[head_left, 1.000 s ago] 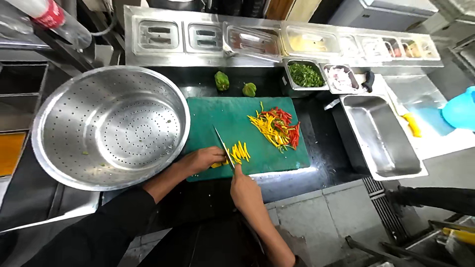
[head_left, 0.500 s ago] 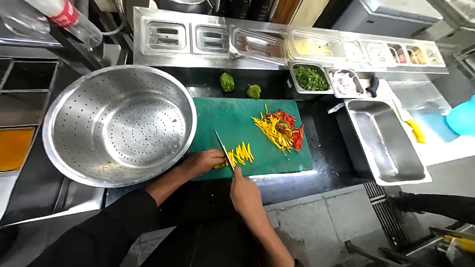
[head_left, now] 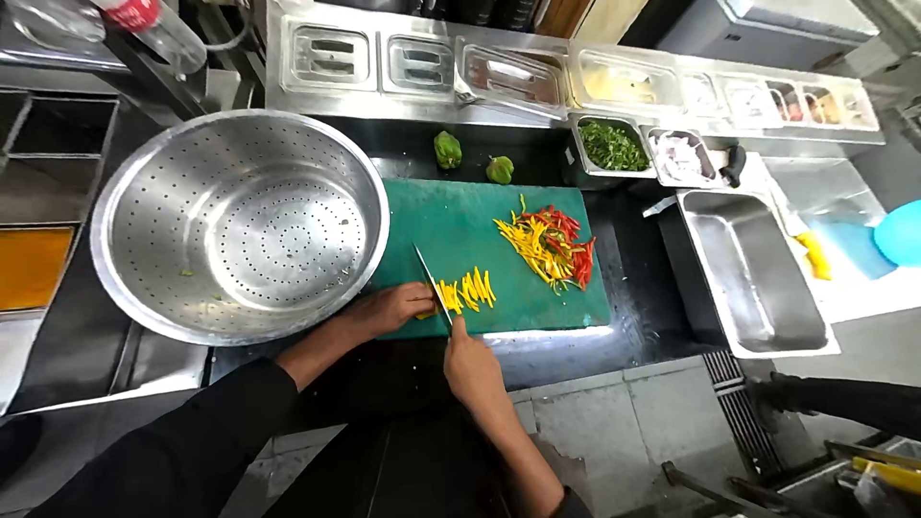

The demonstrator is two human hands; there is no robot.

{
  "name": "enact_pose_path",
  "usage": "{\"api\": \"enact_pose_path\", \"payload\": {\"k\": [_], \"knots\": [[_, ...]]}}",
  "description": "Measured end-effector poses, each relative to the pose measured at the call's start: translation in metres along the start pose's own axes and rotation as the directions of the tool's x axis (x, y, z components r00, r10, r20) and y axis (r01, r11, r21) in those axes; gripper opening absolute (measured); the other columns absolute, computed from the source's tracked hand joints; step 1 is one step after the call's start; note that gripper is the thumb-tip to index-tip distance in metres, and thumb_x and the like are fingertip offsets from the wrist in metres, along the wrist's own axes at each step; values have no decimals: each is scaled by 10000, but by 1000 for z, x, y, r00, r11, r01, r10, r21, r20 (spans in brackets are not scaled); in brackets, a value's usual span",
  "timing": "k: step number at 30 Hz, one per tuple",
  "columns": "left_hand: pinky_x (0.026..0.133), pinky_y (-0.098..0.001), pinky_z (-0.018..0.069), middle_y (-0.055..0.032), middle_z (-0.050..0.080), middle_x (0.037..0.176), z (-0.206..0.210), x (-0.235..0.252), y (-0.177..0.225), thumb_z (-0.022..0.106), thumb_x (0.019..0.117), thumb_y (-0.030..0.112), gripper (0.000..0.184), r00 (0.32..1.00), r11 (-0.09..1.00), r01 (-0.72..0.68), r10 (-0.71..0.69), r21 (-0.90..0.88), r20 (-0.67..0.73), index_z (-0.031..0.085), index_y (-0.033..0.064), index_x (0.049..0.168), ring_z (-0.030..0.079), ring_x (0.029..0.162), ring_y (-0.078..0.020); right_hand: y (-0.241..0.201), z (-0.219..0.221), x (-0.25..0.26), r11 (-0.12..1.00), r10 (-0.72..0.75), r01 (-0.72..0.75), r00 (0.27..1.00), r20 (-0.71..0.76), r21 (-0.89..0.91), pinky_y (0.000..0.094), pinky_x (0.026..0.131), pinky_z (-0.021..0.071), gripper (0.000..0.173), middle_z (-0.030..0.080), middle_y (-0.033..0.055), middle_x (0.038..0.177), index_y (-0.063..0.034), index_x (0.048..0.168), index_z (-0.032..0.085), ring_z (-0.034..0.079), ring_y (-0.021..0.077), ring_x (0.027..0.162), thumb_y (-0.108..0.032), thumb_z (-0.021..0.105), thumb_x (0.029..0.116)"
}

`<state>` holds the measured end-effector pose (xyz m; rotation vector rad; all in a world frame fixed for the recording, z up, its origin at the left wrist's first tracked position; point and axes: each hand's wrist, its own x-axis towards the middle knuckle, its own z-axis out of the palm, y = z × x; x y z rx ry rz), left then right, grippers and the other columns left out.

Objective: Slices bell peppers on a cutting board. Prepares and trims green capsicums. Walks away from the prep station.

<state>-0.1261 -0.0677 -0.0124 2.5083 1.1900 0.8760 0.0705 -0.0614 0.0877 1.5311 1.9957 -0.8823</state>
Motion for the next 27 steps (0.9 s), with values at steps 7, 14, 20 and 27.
{"api": "enact_pose_path", "payload": {"k": [7, 14, 20, 27], "knots": [[984, -382, 547, -138, 733, 1008, -1, -1, -2, 572, 944, -54, 187, 998, 999, -45, 46, 23, -36, 746, 10, 960, 706, 1020, -280, -5, 1, 0, 1000, -13, 13, 1000, -7, 18, 524, 842, 560, 354, 700, 177, 1032, -138, 1443, 414, 709, 364, 1011, -234, 392, 1103], [994, -376, 537, -145, 729, 1024, 0, -7, -4, 559, 966, -20, 183, 998, 1000, -28, 28, -2, -54, 740, 5, 975, 700, 1033, -280, -8, 1, 0, 1000, -30, 30, 1000, -2, 11, 529, 846, 559, 353, 704, 178, 1036, -128, 1441, 415, 707, 372, 1018, -233, 382, 1106], [973, -441, 542, -136, 727, 1057, -2, -11, 4, 590, 941, -10, 181, 998, 997, 45, -42, 63, -44, 749, 22, 1020, 691, 1043, -305, -9, -1, -2, 999, -48, 48, 999, 5, 5, 531, 845, 560, 376, 702, 177, 1049, -138, 1464, 404, 705, 370, 1020, -232, 384, 1101], [1013, -363, 527, -127, 710, 1080, -4, -21, 4, 579, 996, 103, 183, 996, 996, 88, -88, 1, -19, 739, 13, 1001, 674, 1089, -262, -15, 2, -3, 998, -45, 45, 999, 8, -37, 513, 842, 563, 349, 700, 168, 1058, -128, 1435, 411, 706, 354, 1034, -223, 377, 1101]]}}
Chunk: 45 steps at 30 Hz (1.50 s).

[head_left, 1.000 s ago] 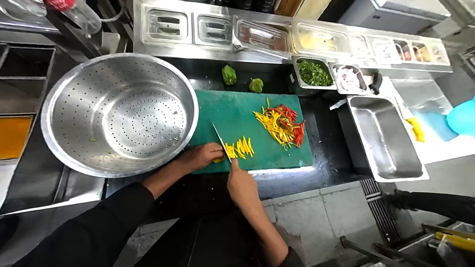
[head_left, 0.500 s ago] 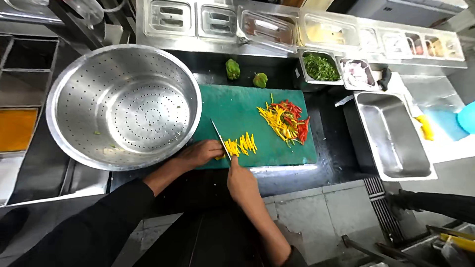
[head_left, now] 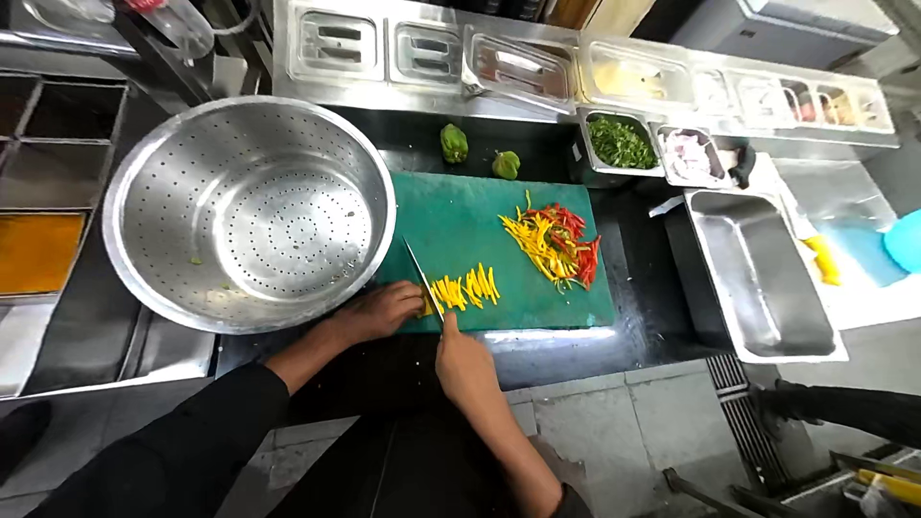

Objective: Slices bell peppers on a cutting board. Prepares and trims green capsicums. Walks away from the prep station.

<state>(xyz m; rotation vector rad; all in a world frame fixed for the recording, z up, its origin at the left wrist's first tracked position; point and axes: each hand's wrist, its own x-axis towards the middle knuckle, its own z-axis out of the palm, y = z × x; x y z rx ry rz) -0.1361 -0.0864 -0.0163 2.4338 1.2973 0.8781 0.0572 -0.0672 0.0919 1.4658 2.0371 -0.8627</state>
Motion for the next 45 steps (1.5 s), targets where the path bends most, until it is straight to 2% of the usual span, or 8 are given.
{"api": "enact_pose_path", "payload": {"k": [4, 7, 15, 20, 32, 37, 41, 45], "knots": [[1039, -346, 512, -126, 713, 1111, -4, -4, 1, 563, 1013, 105, 200, 999, 1000, 16, -15, -16, 30, 740, 13, 1013, 669, 1126, -249, -4, 7, 3, 1000, -3, 3, 1000, -2, -1, 506, 841, 561, 354, 702, 172, 1048, -121, 1438, 407, 709, 359, 1023, -192, 398, 1091], [1000, -371, 530, -151, 708, 1052, -7, -2, 4, 565, 989, 34, 168, 999, 1000, -10, 10, -3, 32, 730, -2, 996, 682, 1065, -283, -5, 0, -6, 1000, -11, 11, 1000, 27, -19, 511, 851, 559, 382, 697, 179, 1057, -124, 1464, 388, 702, 365, 1035, -186, 408, 1088], [1021, -341, 522, -117, 713, 1077, -5, -12, 4, 577, 972, 12, 180, 1000, 997, 7, -7, 72, -7, 746, 33, 1030, 674, 1099, -247, -7, 3, -4, 1000, -17, 17, 999, 43, -21, 504, 859, 558, 375, 696, 174, 1108, -131, 1463, 391, 700, 358, 1063, -200, 386, 1094], [998, -382, 544, -111, 718, 1080, 0, -19, 10, 584, 964, 31, 176, 999, 995, 33, -32, 99, -15, 746, 44, 1032, 683, 1092, -255, -3, 6, -8, 999, -35, 35, 999, 30, -11, 512, 844, 560, 373, 698, 179, 1088, -118, 1456, 412, 702, 365, 1045, -179, 382, 1089], [993, -316, 539, -89, 719, 1043, 1, -18, 3, 561, 1013, 136, 201, 995, 995, 10, 0, 96, -101, 743, 57, 981, 685, 1064, -201, -9, 8, 3, 998, -54, 53, 998, 38, 13, 510, 860, 557, 354, 696, 176, 1106, -115, 1438, 415, 700, 359, 1064, -181, 373, 1093], [984, -319, 542, -93, 725, 1038, 0, -22, 6, 586, 997, 156, 200, 994, 992, -8, 21, 124, -107, 753, 50, 970, 689, 1058, -207, -6, 6, -6, 997, -74, 73, 994, 74, 16, 514, 876, 552, 357, 699, 180, 1112, -116, 1442, 421, 695, 358, 1081, -202, 356, 1101], [982, -325, 546, -96, 730, 1011, 4, -24, 5, 613, 952, 155, 178, 990, 993, -20, 35, 116, -135, 755, 49, 932, 694, 1047, -216, -9, 12, -1, 998, -60, 60, 998, 36, 7, 515, 840, 561, 333, 705, 172, 1034, -127, 1419, 420, 710, 360, 1023, -207, 382, 1098], [981, -330, 545, -93, 737, 998, 3, -25, 5, 633, 934, 153, 156, 986, 991, -18, 39, 130, -162, 752, 55, 905, 696, 1034, -220, -9, 15, -3, 998, -53, 51, 995, 80, 21, 511, 876, 555, 351, 700, 173, 1092, -127, 1440, 406, 701, 353, 1064, -231, 357, 1108]]}}
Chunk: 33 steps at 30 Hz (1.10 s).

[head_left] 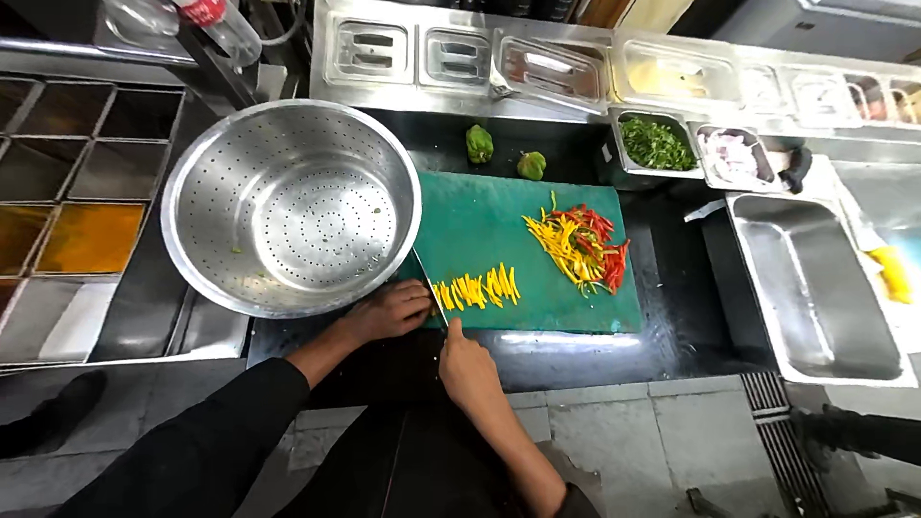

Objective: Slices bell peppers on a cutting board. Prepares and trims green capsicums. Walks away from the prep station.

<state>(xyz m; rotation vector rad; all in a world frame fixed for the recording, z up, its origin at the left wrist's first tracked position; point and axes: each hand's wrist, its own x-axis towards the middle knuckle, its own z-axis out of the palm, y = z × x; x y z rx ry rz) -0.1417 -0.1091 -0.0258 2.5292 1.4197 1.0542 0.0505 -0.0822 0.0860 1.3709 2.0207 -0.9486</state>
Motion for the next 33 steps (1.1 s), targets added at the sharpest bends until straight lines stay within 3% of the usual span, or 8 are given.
{"api": "enact_pose_path", "payload": {"k": [9, 14, 20, 23, 26, 28, 30, 33], "knots": [[943, -336, 555, -78, 723, 959, 0, 4, 4, 649, 911, 170, 139, 999, 999, 46, -46, 29, 17, 730, 65, 871, 690, 1007, -216, -4, 2, 7, 999, -10, 10, 1000, 1, 45, 511, 881, 560, 378, 696, 182, 1099, -106, 1459, 385, 704, 353, 1060, -237, 385, 1105], [954, -345, 545, -78, 720, 991, -1, 3, 10, 634, 914, 175, 143, 994, 993, 100, -102, 56, 41, 736, 74, 916, 684, 1029, -224, 2, -6, 13, 999, -41, 41, 999, -19, 18, 531, 853, 562, 359, 700, 186, 1044, -124, 1441, 393, 709, 370, 1023, -257, 381, 1108], [960, -418, 563, -92, 718, 1103, 12, 0, 47, 602, 988, 242, 237, 930, 919, 366, -364, 145, -40, 759, 75, 1048, 683, 1093, -258, 71, -40, 34, 999, -3, 10, 985, -170, 38, 597, 796, 553, 365, 697, 220, 1002, -93, 1411, 462, 704, 422, 952, -274, 433, 1096], [979, -463, 543, -89, 715, 1150, 29, 6, 59, 591, 991, 259, 280, 904, 888, 428, -422, 165, -73, 756, 87, 1137, 673, 1117, -277, 108, -69, 47, 996, 73, -56, 967, -244, 75, 606, 740, 560, 378, 691, 240, 972, -72, 1413, 453, 710, 428, 866, -281, 423, 1100], [971, -504, 538, -95, 702, 1185, 44, 25, 65, 614, 979, 231, 286, 880, 863, 474, -472, 176, -57, 747, 102, 1197, 657, 1141, -300, 146, -104, 55, 984, 53, -2, 957, -284, 176, 529, 625, 566, 374, 653, 207, 860, -42, 1383, 465, 671, 344, 661, -290, 428, 1106], [955, -541, 527, -119, 690, 1204, 52, 44, 66, 639, 958, 195, 306, 859, 847, 508, -511, 157, -28, 739, 101, 1231, 643, 1149, -338, 161, -131, 45, 943, 17, 72, 964, -264, 326, 408, 523, 549, 357, 570, 132, 727, -43, 1363, 452, 599, 233, 525, -305, 414, 1123], [963, -558, 505, -144, 670, 1245, 59, 67, 67, 649, 963, 181, 324, 826, 824, 558, -563, 93, 35, 722, 104, 1269, 615, 1180, -372, 169, -154, 24, 832, -30, 163, 968, -249, 531, 327, 449, 525, 345, 495, 73, 633, -58, 1336, 472, 541, 168, 451, -322, 393, 1129], [1004, -517, 491, -140, 641, 1268, 70, 101, 62, 659, 980, 205, 334, 766, 768, 638, -626, -52, 142, 705, 109, 1297, 585, 1187, -350, 183, -171, 5, 601, -157, 299, 953, -258, 741, 278, 414, 512, 300, 479, 43, 564, -69, 1163, 547, 516, 131, 410, -302, 361, 1130]]}}
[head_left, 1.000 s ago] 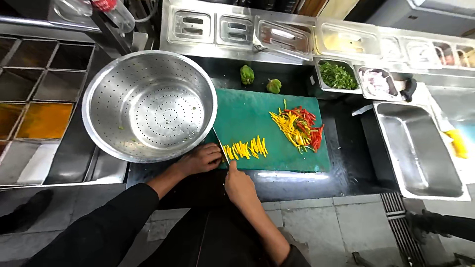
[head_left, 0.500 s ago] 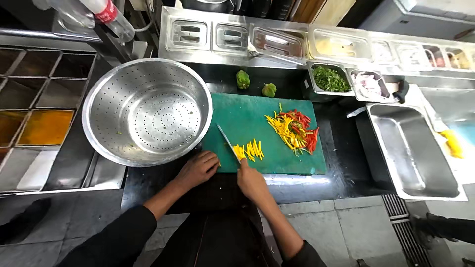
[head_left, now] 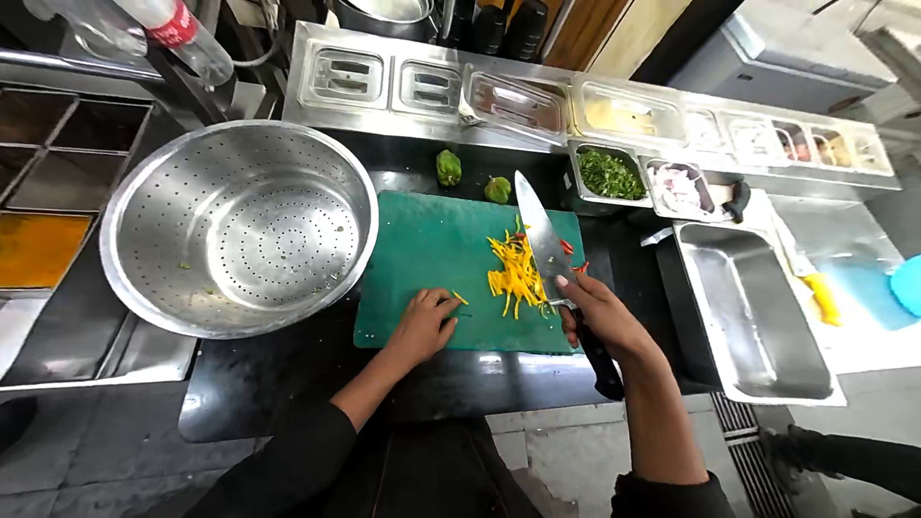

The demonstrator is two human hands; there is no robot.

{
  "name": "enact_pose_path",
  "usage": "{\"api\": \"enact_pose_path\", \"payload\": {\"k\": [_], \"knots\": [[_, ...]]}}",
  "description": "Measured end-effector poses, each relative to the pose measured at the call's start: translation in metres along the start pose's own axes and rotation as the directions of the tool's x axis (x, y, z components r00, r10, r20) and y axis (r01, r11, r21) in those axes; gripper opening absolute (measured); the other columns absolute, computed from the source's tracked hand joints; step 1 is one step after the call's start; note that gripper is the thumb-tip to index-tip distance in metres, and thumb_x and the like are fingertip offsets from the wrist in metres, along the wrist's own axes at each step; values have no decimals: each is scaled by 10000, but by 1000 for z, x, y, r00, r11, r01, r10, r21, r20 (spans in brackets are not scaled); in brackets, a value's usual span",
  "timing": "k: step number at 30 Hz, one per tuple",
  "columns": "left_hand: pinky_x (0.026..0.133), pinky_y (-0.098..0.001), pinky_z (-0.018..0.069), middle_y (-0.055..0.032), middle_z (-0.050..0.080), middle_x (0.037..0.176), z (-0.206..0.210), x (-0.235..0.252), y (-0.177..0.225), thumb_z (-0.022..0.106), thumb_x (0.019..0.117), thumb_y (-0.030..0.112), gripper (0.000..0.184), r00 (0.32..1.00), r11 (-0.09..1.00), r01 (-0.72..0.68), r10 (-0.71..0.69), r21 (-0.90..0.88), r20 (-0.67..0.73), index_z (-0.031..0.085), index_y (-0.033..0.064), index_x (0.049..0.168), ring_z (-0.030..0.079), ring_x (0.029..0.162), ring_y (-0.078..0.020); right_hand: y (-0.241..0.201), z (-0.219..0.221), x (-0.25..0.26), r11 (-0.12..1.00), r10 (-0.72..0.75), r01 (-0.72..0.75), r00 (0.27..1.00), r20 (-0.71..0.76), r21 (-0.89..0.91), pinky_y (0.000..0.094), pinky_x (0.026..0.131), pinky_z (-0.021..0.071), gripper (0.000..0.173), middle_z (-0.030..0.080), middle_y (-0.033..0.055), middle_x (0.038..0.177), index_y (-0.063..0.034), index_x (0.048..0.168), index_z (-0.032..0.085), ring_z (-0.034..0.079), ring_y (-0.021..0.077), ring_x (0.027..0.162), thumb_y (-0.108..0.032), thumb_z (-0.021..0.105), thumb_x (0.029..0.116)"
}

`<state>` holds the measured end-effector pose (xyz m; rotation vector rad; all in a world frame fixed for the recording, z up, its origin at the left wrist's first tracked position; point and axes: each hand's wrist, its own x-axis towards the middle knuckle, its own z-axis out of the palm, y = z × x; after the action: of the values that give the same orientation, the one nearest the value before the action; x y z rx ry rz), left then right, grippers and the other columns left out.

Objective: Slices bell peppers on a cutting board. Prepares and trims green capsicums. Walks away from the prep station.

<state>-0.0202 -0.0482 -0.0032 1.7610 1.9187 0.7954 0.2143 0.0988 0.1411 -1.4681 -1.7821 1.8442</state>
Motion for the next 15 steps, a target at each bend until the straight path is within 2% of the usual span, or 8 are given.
{"api": "enact_pose_path", "payload": {"k": [2, 4, 6, 7, 8, 10, 12, 15], "knots": [[1016, -480, 506, -163, 633, 1280, 5, 21, 11, 660, 991, 189, 323, 998, 989, 61, -57, -135, 30, 694, 78, 1292, 614, 1169, -328, 9, -4, 4, 995, 30, -32, 999, 16, 99, 268, 404, 490, 309, 486, 28, 558, -83, 1122, 555, 501, 118, 408, -315, 351, 1124], [1001, -448, 531, -175, 615, 1330, 9, 39, 23, 640, 998, 128, 343, 998, 981, 61, -54, -184, 40, 652, 56, 1334, 644, 1147, -312, 25, -2, 18, 989, 147, -147, 988, -35, 19, 281, 392, 475, 327, 479, 42, 584, -65, 1210, 527, 491, 131, 409, -346, 382, 1127], [1078, -459, 482, -137, 611, 1382, 16, 58, 30, 641, 986, 73, 365, 998, 986, -56, 61, -157, 28, 649, 78, 1351, 589, 1269, -307, 39, -6, 25, 977, 204, -201, 978, -50, 73, 275, 367, 468, 336, 452, 33, 562, -80, 1233, 514, 474, 124, 386, -373, 395, 1121], [1098, -475, 467, -120, 612, 1404, 19, 70, 30, 638, 977, 46, 379, 989, 982, -137, 142, -126, 28, 654, 92, 1353, 571, 1311, -309, 41, -10, 24, 973, 205, -199, 978, -44, 118, 268, 362, 464, 321, 441, 28, 548, -80, 1197, 514, 468, 117, 379, -368, 393, 1121], [1113, -497, 450, -103, 599, 1440, 21, 81, 32, 620, 978, 27, 402, 978, 977, -191, 197, -93, 65, 645, 108, 1371, 549, 1350, -311, 44, -15, 22, 968, 199, -191, 979, -38, 161, 262, 364, 466, 312, 441, 29, 540, -72, 1159, 522, 469, 115, 377, -354, 393, 1122], [1127, -530, 407, -69, 532, 1523, 18, 104, 43, 571, 1006, 15, 457, 952, 981, -193, 195, -28, 235, 590, 151, 1441, 491, 1409, -309, 49, -26, 19, 961, 189, -179, 982, -26, 211, 260, 378, 472, 309, 446, 33, 543, -64, 1133, 528, 474, 116, 385, -332, 374, 1128], [1102, -501, 444, -94, 584, 1438, 11, 128, 54, 609, 984, 8, 444, 925, 983, -183, 165, 21, 343, 627, 160, 1400, 544, 1333, -315, 55, -38, 20, 953, 194, -183, 981, -22, 240, 266, 384, 481, 311, 447, 33, 542, -58, 1111, 528, 478, 118, 385, -321, 366, 1131], [1080, -481, 471, -156, 658, 1273, 2, 145, 61, 680, 961, 61, 274, 904, 989, -136, 97, 64, 416, 703, 61, 1234, 593, 1256, -330, 64, -53, 18, 944, 212, -206, 977, 6, 259, 264, 390, 487, 303, 449, 26, 545, -60, 1100, 523, 485, 115, 390, -321, 371, 1130]]}}
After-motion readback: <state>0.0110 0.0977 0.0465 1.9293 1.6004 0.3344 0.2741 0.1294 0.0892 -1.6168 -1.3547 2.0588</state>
